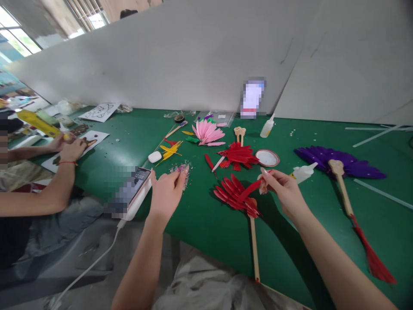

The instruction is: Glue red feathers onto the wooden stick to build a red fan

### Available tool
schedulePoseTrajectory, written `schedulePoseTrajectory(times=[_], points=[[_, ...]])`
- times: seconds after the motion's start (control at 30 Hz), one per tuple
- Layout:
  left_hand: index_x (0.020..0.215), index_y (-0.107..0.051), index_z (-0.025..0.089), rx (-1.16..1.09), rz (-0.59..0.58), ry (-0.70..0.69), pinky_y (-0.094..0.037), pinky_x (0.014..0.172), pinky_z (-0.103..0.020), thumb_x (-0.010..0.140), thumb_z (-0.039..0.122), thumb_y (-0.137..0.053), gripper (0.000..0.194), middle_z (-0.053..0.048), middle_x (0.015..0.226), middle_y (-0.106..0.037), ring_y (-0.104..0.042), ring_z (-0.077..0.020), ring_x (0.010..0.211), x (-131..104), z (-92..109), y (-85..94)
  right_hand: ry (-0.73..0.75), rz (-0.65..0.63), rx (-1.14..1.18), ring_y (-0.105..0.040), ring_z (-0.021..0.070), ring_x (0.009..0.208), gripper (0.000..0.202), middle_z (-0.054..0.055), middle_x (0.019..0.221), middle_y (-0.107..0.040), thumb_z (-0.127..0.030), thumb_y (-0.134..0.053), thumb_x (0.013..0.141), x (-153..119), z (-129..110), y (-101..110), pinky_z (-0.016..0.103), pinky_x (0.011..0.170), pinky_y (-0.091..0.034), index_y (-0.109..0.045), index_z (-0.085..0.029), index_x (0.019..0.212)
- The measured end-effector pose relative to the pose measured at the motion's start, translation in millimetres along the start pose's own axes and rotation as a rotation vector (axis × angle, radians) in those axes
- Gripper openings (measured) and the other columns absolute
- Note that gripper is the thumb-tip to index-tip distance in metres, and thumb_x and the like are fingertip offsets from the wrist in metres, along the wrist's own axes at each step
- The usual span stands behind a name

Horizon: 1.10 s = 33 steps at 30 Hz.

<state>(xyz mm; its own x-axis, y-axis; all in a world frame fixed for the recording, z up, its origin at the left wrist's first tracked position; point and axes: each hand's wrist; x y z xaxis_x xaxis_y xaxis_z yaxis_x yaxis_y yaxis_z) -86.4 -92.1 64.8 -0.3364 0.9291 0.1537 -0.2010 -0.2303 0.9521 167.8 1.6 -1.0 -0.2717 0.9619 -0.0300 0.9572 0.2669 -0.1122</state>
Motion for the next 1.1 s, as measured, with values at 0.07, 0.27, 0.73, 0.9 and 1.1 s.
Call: schedulePoseTrajectory(times=[0.07,0.27,0.73,0.9,1.1], points=[[0.063,-0.055,0.018,-0.130,-0.085,-0.030,-0.032,0.094,-0.039,0.088,0.040,-0.032,0.041,0.000,0.054,-0.057,-0.054,-0.0150,0.064,-5,-5,-0.8,0.000,-0.016,0.004,-0.049,0.0105,0.044,0.028,0.000,0.049,-0.055,-0.044,-0.062,0.075,0,2,-1,0.024,0.045,-0.040,-0.061,-0.017,0.067],[0.097,-0.060,0.019,-0.599,-0.292,-0.236,-0.042,0.071,-0.024,0.085,0.045,-0.040,0.035,-0.005,0.095,-0.064,-0.055,-0.0158,0.085,-7,40,-20.6,0.011,-0.008,0.072,-0.050,0.0079,0.044,0.023,-0.002,0.051,-0.057,-0.040,-0.064,0.075,-4,1,-10,0.021,0.045,-0.040,-0.063,-0.017,0.072],[0.081,-0.056,0.011,-1.104,-1.009,-0.295,-0.033,0.038,-0.015,0.079,0.039,-0.053,0.029,-0.007,0.066,-0.066,-0.050,-0.0057,0.041,53,95,-61.1,0.145,0.145,0.103,-0.052,0.0090,0.044,0.024,-0.002,0.064,-0.061,-0.040,-0.069,0.067,1,-11,-9,0.023,0.043,-0.045,-0.059,-0.019,0.076],[0.085,-0.053,0.011,-1.184,-1.086,-0.198,-0.031,0.033,-0.015,0.078,0.038,-0.056,0.028,-0.007,0.064,-0.067,-0.051,-0.0066,0.036,44,87,-63.4,0.165,0.104,-0.003,-0.055,0.0112,0.046,0.022,-0.001,0.059,-0.061,-0.040,-0.064,0.072,-2,-16,-9,0.025,0.045,-0.048,-0.060,-0.019,0.076],[0.082,-0.053,0.012,-1.318,-1.231,-0.125,-0.029,0.029,-0.014,0.079,0.038,-0.056,0.027,-0.004,0.059,-0.065,-0.049,-0.0064,0.033,40,88,-68.7,0.172,0.058,-0.027,-0.055,0.0105,0.047,0.017,-0.003,0.058,-0.058,-0.037,-0.060,0.077,-6,-16,-8,0.024,0.048,-0.048,-0.059,-0.020,0.080]])
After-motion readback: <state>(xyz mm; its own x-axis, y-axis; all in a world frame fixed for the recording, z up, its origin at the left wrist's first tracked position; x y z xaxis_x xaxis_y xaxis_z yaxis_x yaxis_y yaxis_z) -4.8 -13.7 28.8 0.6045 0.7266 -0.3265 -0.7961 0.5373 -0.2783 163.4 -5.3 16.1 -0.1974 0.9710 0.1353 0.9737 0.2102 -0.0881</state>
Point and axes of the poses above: each hand's wrist, its own x-axis towards the middle knuckle, its own y-axis out of the back of the hand, z = x × y
